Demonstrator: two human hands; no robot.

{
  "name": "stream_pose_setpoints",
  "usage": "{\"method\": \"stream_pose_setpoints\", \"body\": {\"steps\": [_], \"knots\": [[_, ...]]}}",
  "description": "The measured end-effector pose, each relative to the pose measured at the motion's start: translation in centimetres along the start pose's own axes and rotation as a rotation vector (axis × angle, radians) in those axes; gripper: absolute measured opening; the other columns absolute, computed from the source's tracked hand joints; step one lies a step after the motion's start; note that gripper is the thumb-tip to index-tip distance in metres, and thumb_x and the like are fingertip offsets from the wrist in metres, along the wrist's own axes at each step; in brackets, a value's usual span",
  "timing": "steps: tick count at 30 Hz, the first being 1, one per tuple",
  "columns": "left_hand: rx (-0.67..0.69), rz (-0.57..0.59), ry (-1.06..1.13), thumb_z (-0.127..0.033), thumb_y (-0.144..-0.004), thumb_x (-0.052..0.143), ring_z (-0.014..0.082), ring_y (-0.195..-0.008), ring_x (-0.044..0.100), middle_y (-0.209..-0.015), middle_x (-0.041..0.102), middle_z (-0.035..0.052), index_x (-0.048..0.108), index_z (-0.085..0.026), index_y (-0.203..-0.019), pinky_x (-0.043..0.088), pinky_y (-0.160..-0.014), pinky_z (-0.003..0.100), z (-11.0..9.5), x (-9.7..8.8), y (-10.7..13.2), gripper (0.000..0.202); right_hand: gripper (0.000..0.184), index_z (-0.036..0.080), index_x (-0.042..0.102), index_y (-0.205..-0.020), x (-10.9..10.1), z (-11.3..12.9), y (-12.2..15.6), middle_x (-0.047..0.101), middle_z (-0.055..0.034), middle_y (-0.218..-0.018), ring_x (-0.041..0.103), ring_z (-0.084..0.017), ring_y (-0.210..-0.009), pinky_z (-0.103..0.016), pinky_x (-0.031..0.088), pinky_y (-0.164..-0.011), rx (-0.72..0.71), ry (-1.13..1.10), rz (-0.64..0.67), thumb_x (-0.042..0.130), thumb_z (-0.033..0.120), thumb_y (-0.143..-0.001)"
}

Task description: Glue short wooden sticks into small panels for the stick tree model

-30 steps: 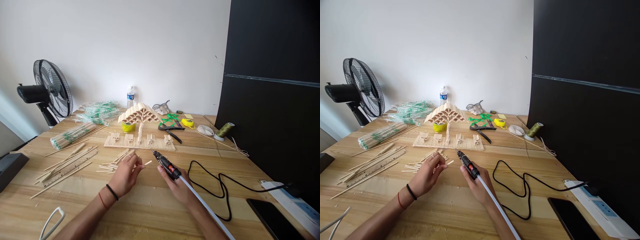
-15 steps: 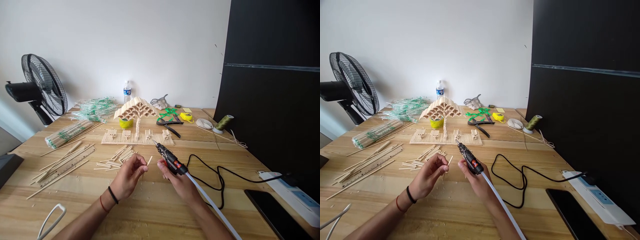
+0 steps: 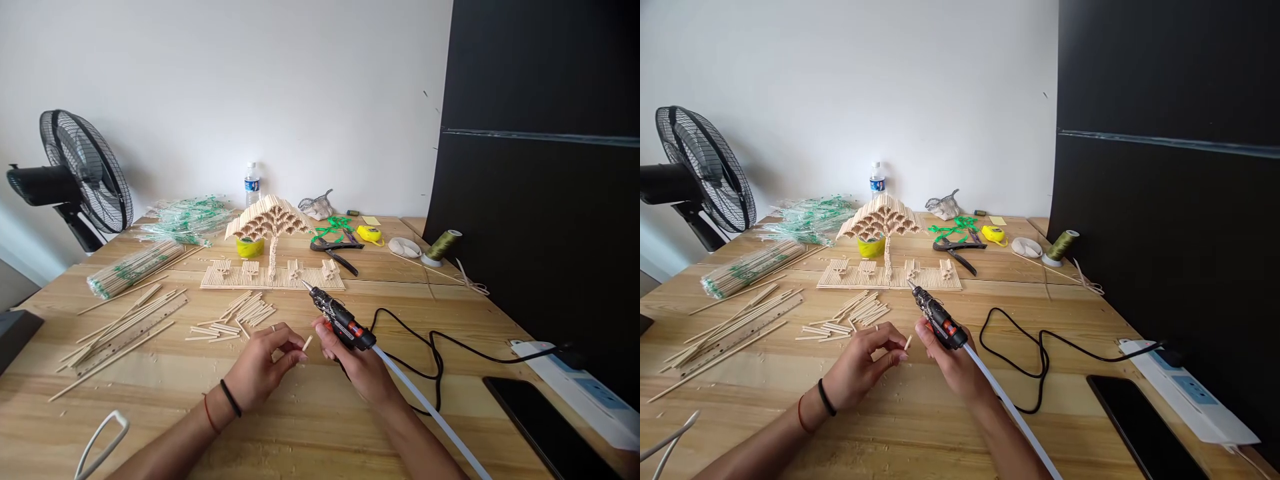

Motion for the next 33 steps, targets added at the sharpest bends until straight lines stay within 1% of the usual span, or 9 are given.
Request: {"method": "stream_pose_setpoints", "body": {"steps": [5, 9, 13, 18, 24, 27, 30, 33], "knots": [[0.036, 0.005, -0.096, -0.022, -0.1, 0.063, 0.0171, -0.078, 0.07, -0.088, 0.074, 0.0057, 0.071, -0.019, -0.096, 0.056, -0.076, 0.027, -0.2, -0.1, 0.0, 0.01, 0.054, 0.02, 0.074, -0.103, 0.6, 0.3, 0.3, 0.052, 0.0026, -0.068, 0.049, -0.017, -0.065, -0.031, 0.043, -0.063, -0.015, 0.006, 0.02, 0.073, 0.071, -0.087], [0.082, 0.017, -0.156, -0.021, -0.1, 0.061, 0.0166, -0.076, 0.066, -0.083, 0.071, 0.0048, 0.069, -0.019, -0.091, 0.053, -0.074, 0.026, -0.7, 0.3, 0.0, 0.012, 0.049, 0.021, 0.075, -0.103, 0.9, 0.3, 0.3, 0.053, 0.0023, -0.068, 0.053, -0.018, -0.066, -0.032, 0.046, -0.064, -0.041, 0.035, 0.017, 0.074, 0.068, -0.087], [0.113, 0.027, -0.193, -0.017, -0.099, 0.059, 0.016, -0.074, 0.063, -0.079, 0.068, 0.0035, 0.067, -0.019, -0.088, 0.052, -0.072, 0.025, -1.0, 0.6, 0.1, 0.013, 0.044, 0.021, 0.074, -0.094, 1.0, 0.6, 0.2, 0.053, 0.0032, -0.066, 0.053, -0.018, -0.064, -0.032, 0.048, -0.066, -0.051, 0.046, 0.04, 0.075, 0.064, -0.087], [0.104, 0.027, -0.226, -0.014, -0.097, 0.06, 0.016, -0.074, 0.063, -0.081, 0.068, 0.0028, 0.067, -0.019, -0.095, 0.051, -0.072, 0.024, -0.5, 0.5, 0.3, 0.009, 0.034, 0.021, 0.071, -0.084, 1.2, 1.3, 0.2, 0.058, 0.0027, -0.066, 0.056, -0.017, -0.063, -0.03, 0.05, -0.065, -0.07, 0.07, 0.06, 0.075, 0.055, -0.089], [0.077, 0.053, -0.241, -0.015, -0.097, 0.064, 0.0173, -0.076, 0.064, -0.084, 0.072, 0.0044, 0.071, -0.019, -0.094, 0.05, -0.072, 0.025, 0.5, 0.7, 0.2, 0.009, 0.029, 0.021, 0.075, -0.083, 1.5, 1.7, 0.0, 0.073, -0.003, -0.077, 0.068, -0.022, -0.075, -0.032, 0.055, -0.073, -0.133, 0.133, 0.061, 0.073, 0.049, -0.09], [0.055, 0.071, -0.249, -0.016, -0.097, 0.066, 0.0171, -0.072, 0.063, -0.08, 0.072, 0.0039, 0.073, -0.019, -0.092, 0.049, -0.069, 0.025, 1.0, 0.8, 0.1, 0.009, 0.029, 0.021, 0.077, -0.083, 1.7, 1.2, -0.2, 0.074, -0.0037, -0.077, 0.069, -0.023, -0.075, -0.032, 0.056, -0.073, -0.133, 0.162, 0.068, 0.072, 0.049, -0.09], [0.039, 0.085, -0.252, -0.018, -0.098, 0.066, 0.0165, -0.068, 0.061, -0.075, 0.071, 0.0033, 0.074, -0.019, -0.088, 0.046, -0.066, 0.025, 1.2, 0.8, 0.1, 0.013, 0.03, 0.021, 0.077, -0.084, 1.7, 0.6, -0.3, 0.075, -0.0035, -0.075, 0.069, -0.023, -0.073, -0.033, 0.056, -0.071, -0.136, 0.161, 0.068, 0.072, 0.05, -0.09], [0.033, 0.095, -0.251, -0.022, -0.1, 0.065, 0.0167, -0.068, 0.062, -0.077, 0.072, 0.0045, 0.076, -0.018, -0.087, 0.046, -0.066, 0.025, 1.2, 0.9, 0.1, 0.017, 0.03, 0.021, 0.078, -0.086, 1.6, 0.3, -0.3, 0.074, -0.0033, -0.074, 0.068, -0.023, -0.072, -0.033, 0.056, -0.069, -0.125, 0.178, 0.053, 0.073, 0.05, -0.09]]}}
Point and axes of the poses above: each hand's wrist, its own y-axis away from the middle knuckle, its own x-axis out of the palm, z = x × y, the point moved 9 cm from there along -y, towards the middle knuckle
